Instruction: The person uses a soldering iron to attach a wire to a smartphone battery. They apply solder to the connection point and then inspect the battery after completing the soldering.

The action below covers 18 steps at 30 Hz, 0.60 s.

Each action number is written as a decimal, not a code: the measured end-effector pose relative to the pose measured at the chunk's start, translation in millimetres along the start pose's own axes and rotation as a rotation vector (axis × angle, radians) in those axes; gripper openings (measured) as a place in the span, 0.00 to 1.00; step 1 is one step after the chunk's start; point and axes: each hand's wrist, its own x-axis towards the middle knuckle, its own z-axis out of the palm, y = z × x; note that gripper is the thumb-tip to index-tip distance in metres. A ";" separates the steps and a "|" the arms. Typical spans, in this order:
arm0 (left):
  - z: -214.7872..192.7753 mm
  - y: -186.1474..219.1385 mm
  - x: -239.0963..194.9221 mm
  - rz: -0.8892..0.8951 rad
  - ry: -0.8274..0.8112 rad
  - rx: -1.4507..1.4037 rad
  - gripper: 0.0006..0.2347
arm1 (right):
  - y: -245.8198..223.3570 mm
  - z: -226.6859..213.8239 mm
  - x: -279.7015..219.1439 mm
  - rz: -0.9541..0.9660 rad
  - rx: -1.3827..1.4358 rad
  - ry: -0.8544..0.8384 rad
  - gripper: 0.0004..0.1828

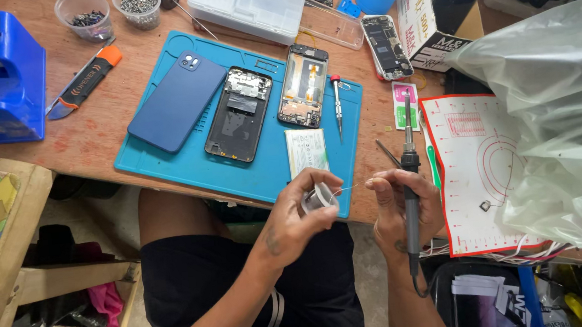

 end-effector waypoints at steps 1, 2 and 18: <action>1.8 0.6 -0.6 -0.049 0.060 0.110 0.11 | 0.0 0.7 -0.6 -0.004 0.003 -0.020 0.17; 5.6 0.9 -1.3 -0.100 0.118 0.220 0.09 | 0.0 0.5 -1.5 0.026 0.032 -0.018 0.16; -18.6 34.5 -12.3 0.101 0.007 0.698 0.09 | 16.8 -11.7 -31.8 0.094 0.228 -0.006 0.21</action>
